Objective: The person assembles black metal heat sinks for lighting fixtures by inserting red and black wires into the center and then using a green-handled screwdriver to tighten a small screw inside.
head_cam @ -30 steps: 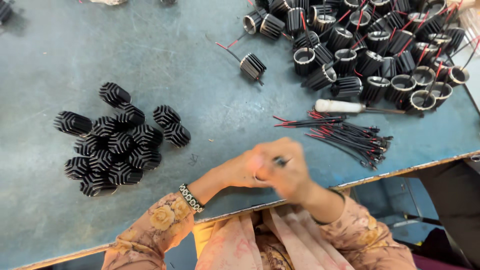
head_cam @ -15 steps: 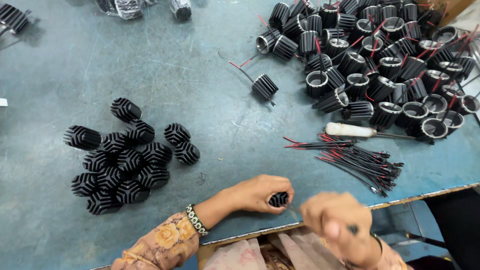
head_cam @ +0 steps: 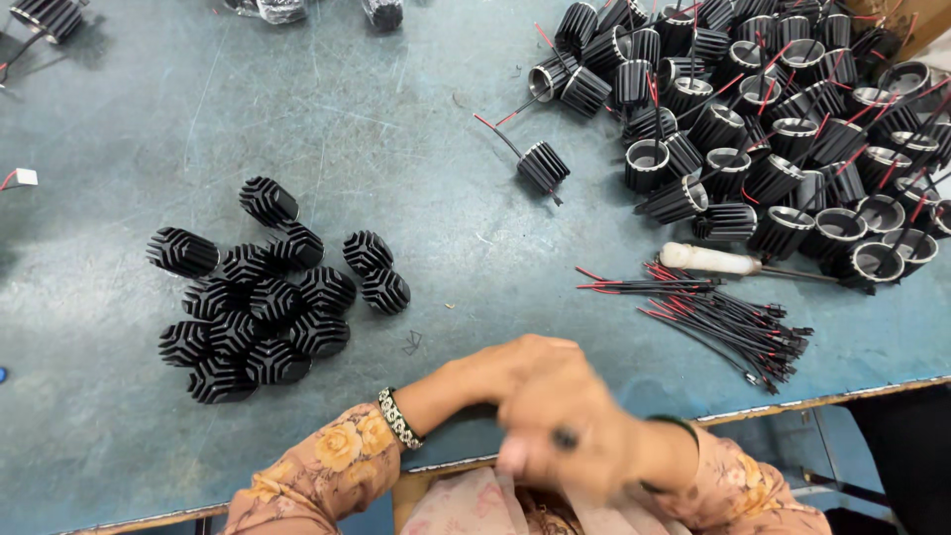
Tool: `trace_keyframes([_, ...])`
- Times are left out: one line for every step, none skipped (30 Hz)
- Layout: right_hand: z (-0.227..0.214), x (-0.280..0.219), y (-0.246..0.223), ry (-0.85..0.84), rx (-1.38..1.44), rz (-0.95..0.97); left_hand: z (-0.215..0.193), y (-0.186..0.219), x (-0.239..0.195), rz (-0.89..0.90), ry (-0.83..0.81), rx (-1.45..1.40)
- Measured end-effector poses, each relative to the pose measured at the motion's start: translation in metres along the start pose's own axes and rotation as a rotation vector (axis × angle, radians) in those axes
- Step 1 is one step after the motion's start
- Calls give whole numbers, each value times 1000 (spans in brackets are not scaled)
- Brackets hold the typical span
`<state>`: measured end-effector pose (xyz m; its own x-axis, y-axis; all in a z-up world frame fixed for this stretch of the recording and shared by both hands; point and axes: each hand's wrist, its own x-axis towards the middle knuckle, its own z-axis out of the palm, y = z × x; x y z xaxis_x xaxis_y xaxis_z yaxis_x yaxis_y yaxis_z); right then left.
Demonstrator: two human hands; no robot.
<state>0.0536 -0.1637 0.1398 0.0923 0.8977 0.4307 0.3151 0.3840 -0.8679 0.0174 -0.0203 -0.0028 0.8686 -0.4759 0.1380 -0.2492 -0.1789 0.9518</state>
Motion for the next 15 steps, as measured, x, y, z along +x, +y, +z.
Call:
trace_keyframes([7, -6, -2, -112, -37, -28, -3, 4, -1, 41, -16, -7])
trace_keyframes([10, -14, -5, -151, -74, -59, -5, 8, 0, 84, -31, -13])
trace_keyframes([11, -25, -7, -190, -110, -89, -6, 11, 1, 127, -46, -20])
trace_keyframes([11, -36, -9, -229, -142, -117, -5, 12, 2, 130, -49, -1])
trace_keyframes([9, -47, -11, -225, -131, -134, -5, 12, 4, 134, -51, 19])
trace_keyframes([4, -58, -12, -225, -119, -150, -4, 11, 5, 138, -50, 38])
trace_keyframes([-1, -67, -14, -225, -107, -167, -3, 11, 6, 143, -52, 23])
trace_keyframes([-6, -76, -17, -172, -102, -173, -3, 11, 6, 148, -58, 10])
trace_keyframes([-11, -82, -21, -119, -97, -180, -4, 11, 7, 153, -64, -4])
trace_keyframes([-13, -87, -24, -62, -90, -183, -4, 11, 7, 142, -66, -9])
trace_keyframes([-12, -91, -25, 32, -57, -164, -4, 10, 8, 130, -67, -14])
trace_keyframes([-11, -93, -27, 122, -23, -144, -3, 10, 9, 119, -66, -20])
trace_keyframes([-10, -94, -27, 213, 11, -122, -1, 10, 10, 128, -50, 0])
trace_keyframes([-8, -93, -23, 328, 114, -153, 0, 11, 9, 135, -32, 24])
trace_keyframes([-6, -91, -18, 443, 218, -185, 1, 11, 9, 141, -13, 48])
